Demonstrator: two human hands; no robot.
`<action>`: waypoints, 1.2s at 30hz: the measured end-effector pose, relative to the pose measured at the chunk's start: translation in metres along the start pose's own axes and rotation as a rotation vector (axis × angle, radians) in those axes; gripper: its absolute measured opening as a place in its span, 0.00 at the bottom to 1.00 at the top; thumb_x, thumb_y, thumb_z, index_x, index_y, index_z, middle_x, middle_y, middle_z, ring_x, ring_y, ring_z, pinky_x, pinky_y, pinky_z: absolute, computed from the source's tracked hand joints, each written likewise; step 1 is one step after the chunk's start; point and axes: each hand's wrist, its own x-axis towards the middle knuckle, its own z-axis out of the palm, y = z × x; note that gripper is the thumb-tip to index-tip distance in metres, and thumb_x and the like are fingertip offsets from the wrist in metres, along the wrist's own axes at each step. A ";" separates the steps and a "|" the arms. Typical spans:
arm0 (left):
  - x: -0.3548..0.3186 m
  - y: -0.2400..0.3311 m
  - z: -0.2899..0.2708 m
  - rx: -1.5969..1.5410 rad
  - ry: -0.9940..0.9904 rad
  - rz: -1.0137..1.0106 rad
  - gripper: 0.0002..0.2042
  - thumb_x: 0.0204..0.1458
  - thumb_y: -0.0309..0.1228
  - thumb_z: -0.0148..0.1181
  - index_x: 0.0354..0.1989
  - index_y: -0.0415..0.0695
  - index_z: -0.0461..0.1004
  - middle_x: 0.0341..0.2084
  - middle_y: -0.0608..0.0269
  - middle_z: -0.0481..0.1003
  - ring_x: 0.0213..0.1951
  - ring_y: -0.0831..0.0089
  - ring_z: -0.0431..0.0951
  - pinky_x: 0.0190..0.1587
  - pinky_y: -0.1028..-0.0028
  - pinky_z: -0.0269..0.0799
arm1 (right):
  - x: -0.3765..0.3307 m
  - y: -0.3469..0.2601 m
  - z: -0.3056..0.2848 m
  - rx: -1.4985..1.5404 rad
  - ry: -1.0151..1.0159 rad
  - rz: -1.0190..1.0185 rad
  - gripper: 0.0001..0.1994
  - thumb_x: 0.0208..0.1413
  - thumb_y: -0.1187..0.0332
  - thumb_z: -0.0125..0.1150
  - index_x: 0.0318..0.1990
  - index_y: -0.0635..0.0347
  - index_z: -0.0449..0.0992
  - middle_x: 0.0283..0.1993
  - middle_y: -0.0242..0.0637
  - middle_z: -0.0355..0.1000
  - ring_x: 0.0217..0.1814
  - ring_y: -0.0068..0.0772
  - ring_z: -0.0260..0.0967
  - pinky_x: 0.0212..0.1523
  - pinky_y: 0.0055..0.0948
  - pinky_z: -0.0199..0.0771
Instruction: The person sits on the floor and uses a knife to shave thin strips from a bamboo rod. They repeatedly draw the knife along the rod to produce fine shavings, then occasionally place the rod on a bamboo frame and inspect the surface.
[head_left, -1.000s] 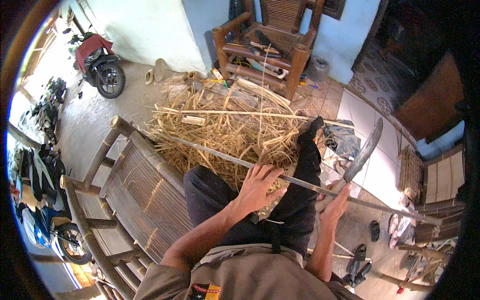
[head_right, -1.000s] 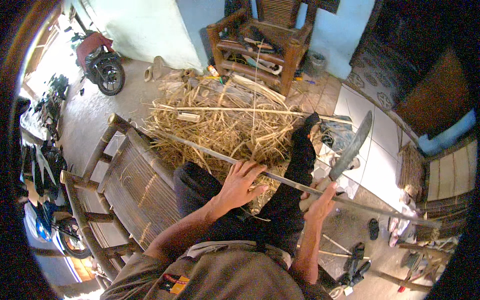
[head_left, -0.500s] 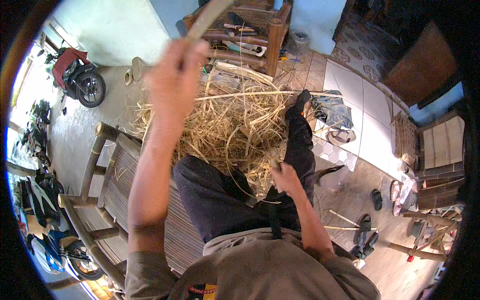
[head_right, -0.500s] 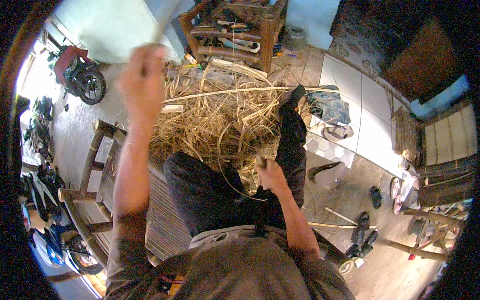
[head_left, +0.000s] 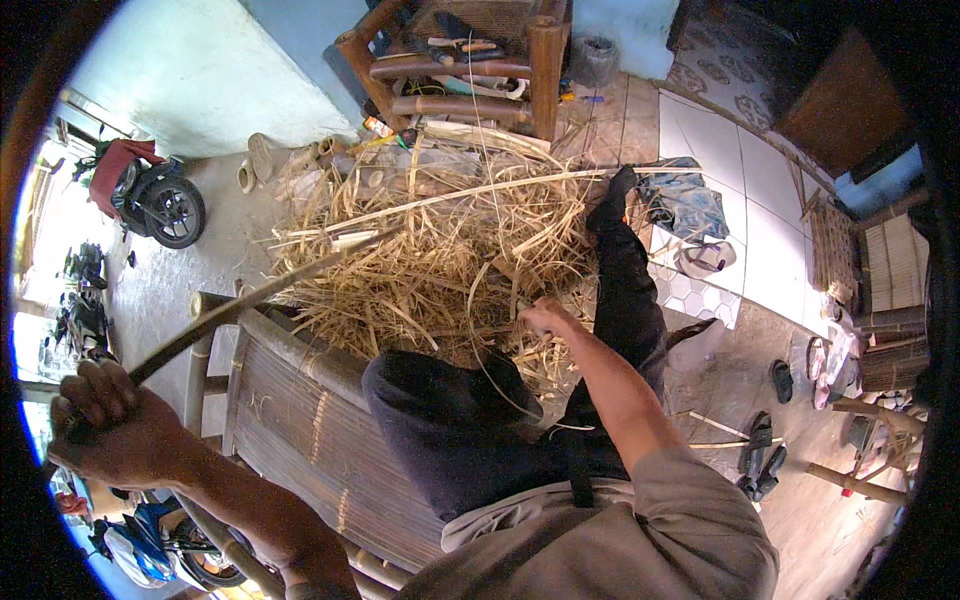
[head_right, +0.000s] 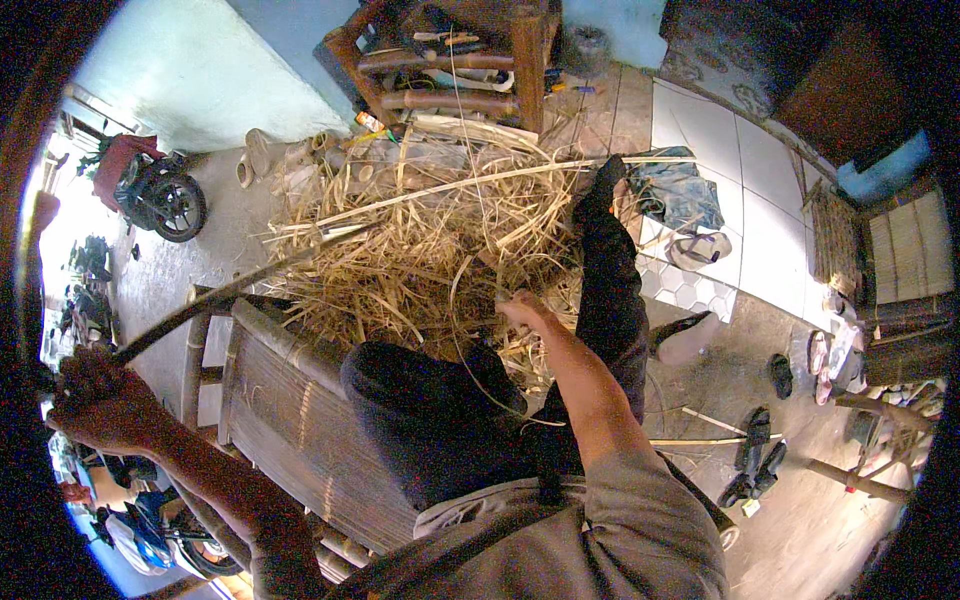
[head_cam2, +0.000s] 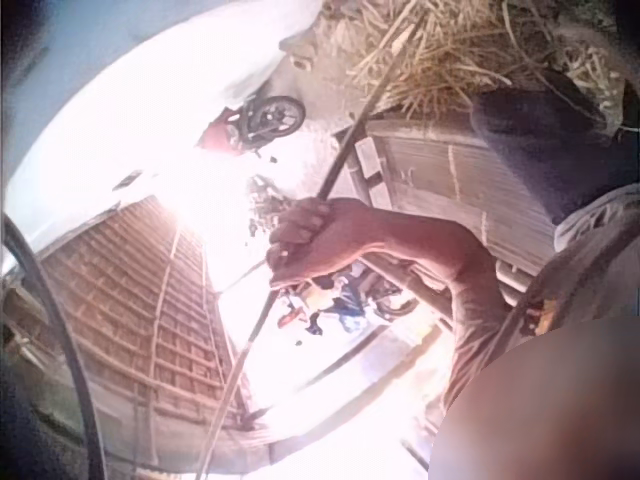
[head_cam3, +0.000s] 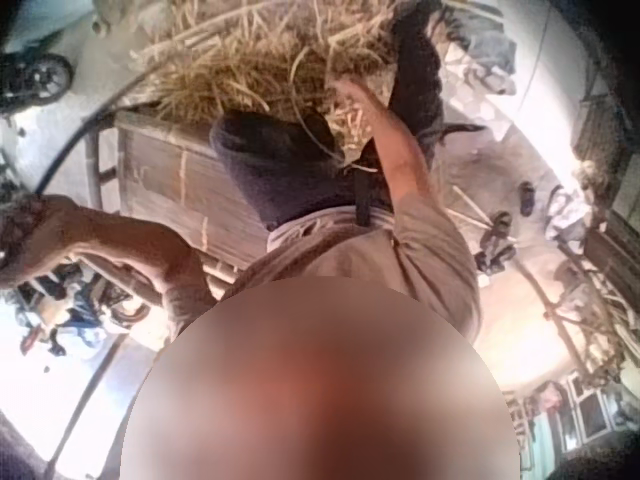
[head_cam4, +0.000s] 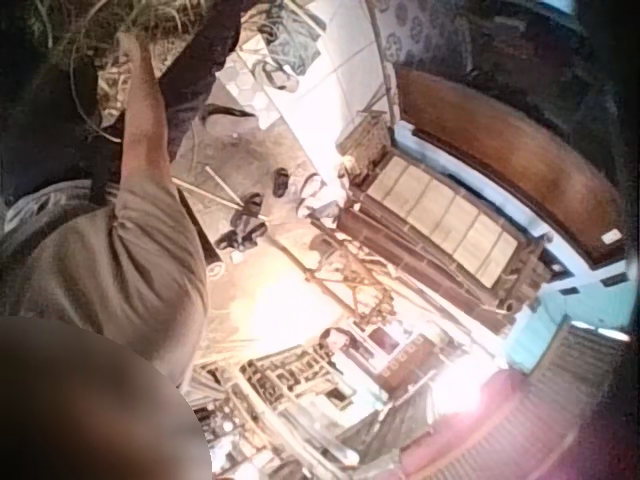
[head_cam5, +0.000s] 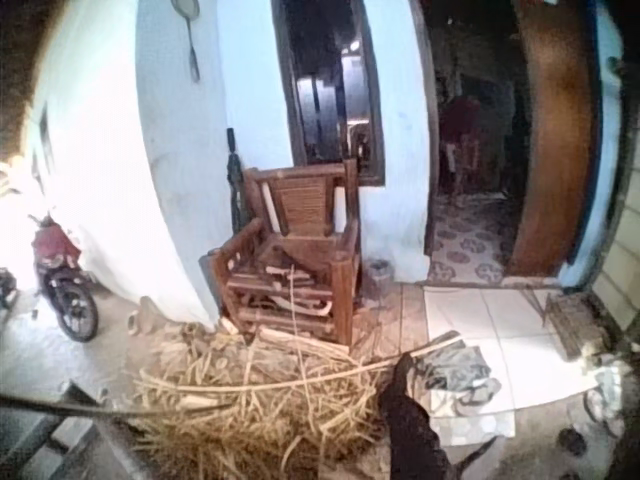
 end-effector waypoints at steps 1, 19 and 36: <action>-0.004 -0.007 -0.004 -0.008 0.030 -0.053 0.21 0.64 0.45 0.37 0.24 0.43 0.64 0.17 0.70 0.50 0.18 0.77 0.48 0.20 0.75 0.45 | 0.002 0.004 -0.007 -0.082 0.008 -0.012 0.23 0.59 0.51 0.58 0.25 0.65 0.71 0.21 0.41 0.68 0.18 0.35 0.64 0.28 0.43 0.69; -0.056 -0.104 0.007 -0.145 -0.121 -0.321 0.28 0.63 0.58 0.39 0.25 0.47 0.69 0.14 0.72 0.53 0.16 0.80 0.49 0.17 0.79 0.44 | 0.067 0.044 0.004 0.249 0.189 0.217 0.25 0.60 0.56 0.60 0.56 0.63 0.64 0.38 0.45 0.73 0.33 0.35 0.72 0.34 0.40 0.75; -0.123 -0.135 0.034 -0.109 -0.108 -0.429 0.34 0.61 0.66 0.33 0.23 0.45 0.66 0.14 0.70 0.55 0.17 0.79 0.54 0.18 0.79 0.49 | -0.134 0.027 0.017 1.255 0.104 0.019 0.13 0.64 0.58 0.55 0.39 0.60 0.70 0.24 0.32 0.69 0.18 0.26 0.67 0.16 0.28 0.71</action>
